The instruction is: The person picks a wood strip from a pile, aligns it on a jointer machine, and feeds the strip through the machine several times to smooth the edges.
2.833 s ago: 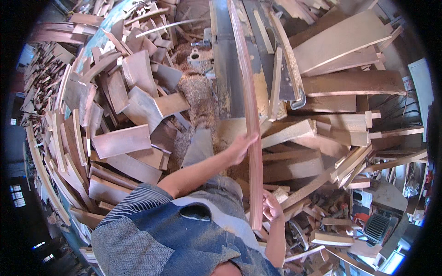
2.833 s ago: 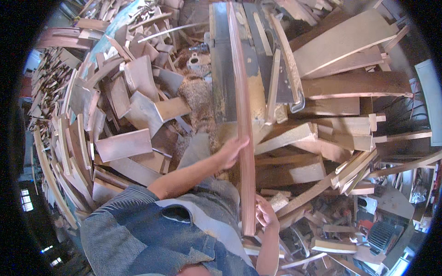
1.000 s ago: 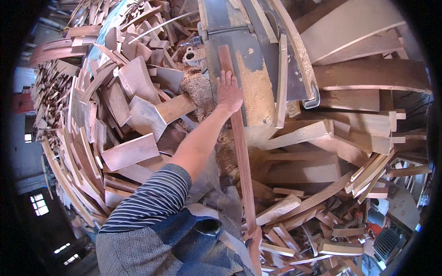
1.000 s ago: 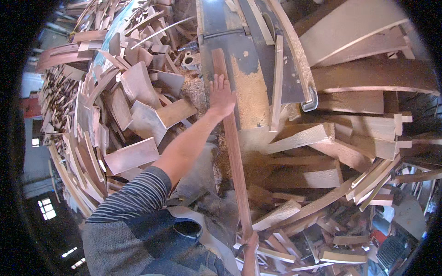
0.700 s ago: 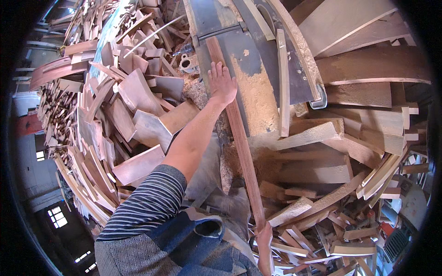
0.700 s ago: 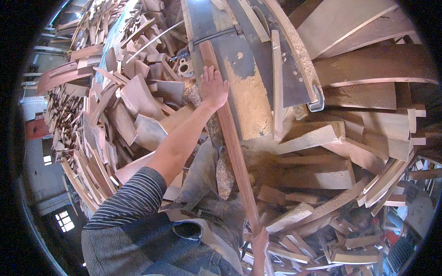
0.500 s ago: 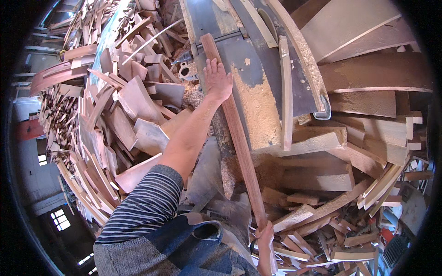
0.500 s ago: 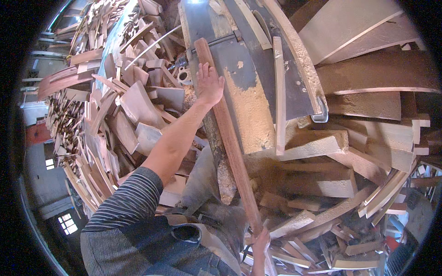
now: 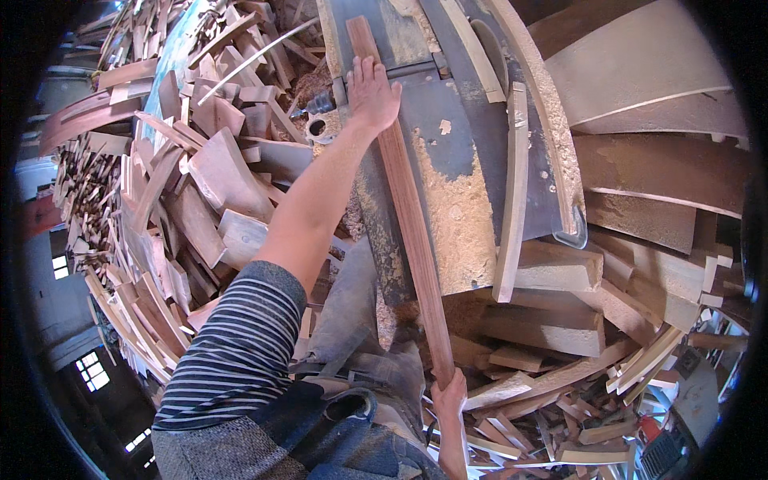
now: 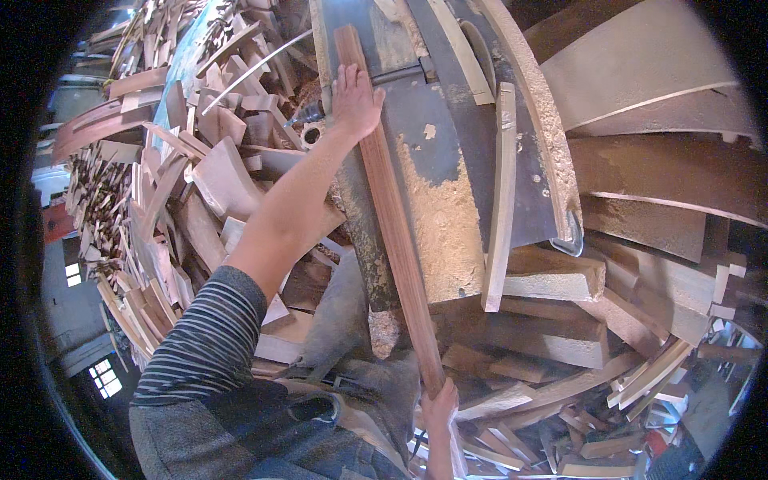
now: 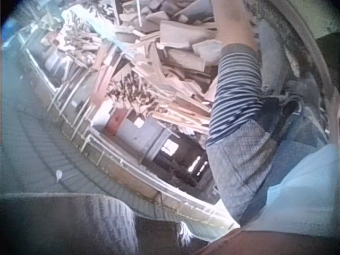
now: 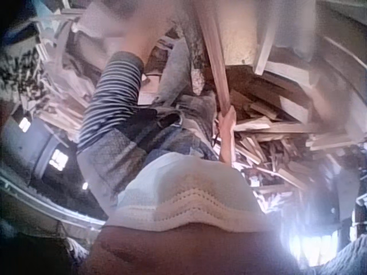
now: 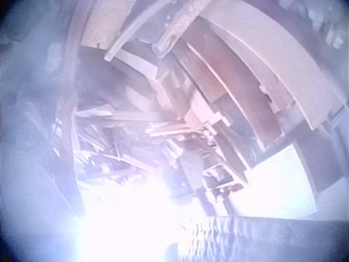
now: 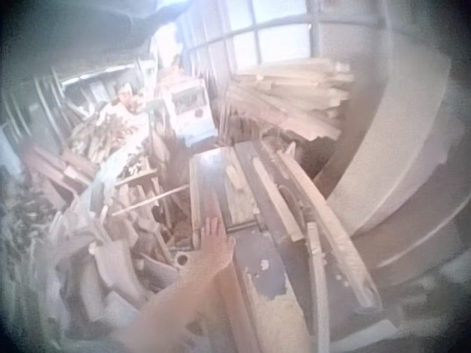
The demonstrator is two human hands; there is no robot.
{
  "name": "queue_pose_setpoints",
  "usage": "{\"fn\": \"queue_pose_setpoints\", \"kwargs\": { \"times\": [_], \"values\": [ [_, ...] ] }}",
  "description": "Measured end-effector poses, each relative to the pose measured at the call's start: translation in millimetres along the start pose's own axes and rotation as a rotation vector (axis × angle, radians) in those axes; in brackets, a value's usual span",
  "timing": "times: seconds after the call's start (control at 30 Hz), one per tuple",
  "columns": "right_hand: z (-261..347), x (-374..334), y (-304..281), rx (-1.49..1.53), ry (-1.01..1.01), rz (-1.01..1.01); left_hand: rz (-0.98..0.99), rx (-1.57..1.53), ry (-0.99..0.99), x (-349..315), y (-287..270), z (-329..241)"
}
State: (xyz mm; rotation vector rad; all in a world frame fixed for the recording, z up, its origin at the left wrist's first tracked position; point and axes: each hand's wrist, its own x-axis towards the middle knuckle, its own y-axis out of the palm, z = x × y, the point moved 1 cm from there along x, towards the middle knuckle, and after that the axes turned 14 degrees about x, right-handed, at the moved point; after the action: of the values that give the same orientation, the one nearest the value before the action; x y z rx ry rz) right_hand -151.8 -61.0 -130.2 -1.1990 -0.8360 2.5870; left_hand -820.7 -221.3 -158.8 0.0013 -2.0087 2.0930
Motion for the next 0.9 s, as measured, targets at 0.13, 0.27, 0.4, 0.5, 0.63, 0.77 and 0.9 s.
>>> {"fn": "queue_pose_setpoints", "kwargs": {
  "times": [0.13,0.27,0.4,0.5,0.63,0.77,0.9],
  "values": [
    [41.2,26.0,2.7,-0.01,-0.007,-0.007,-0.021,-0.01,0.015,40.7,9.9,13.8],
    [64.8,44.0,11.0,-0.02,-0.013,-0.002,-0.018,-0.035,0.02,74.2,17.3,24.5],
    [90.5,61.1,19.5,-0.007,0.019,-0.009,-0.042,-0.036,0.022,106.7,23.3,31.5],
    [114.9,75.4,19.7,-0.003,-0.039,-0.04,-0.023,-0.008,0.021,131.1,26.3,39.4],
    [114.2,80.8,29.6,0.005,-0.134,-0.081,-0.046,-0.048,-0.001,144.1,31.7,42.6],
    [89.6,75.7,26.9,0.038,-0.177,-0.08,-0.038,-0.067,-0.028,126.0,25.2,40.8],
    [50.4,39.7,13.4,0.005,-0.156,-0.059,0.032,-0.045,-0.056,60.9,5.4,27.0]
  ]
}}
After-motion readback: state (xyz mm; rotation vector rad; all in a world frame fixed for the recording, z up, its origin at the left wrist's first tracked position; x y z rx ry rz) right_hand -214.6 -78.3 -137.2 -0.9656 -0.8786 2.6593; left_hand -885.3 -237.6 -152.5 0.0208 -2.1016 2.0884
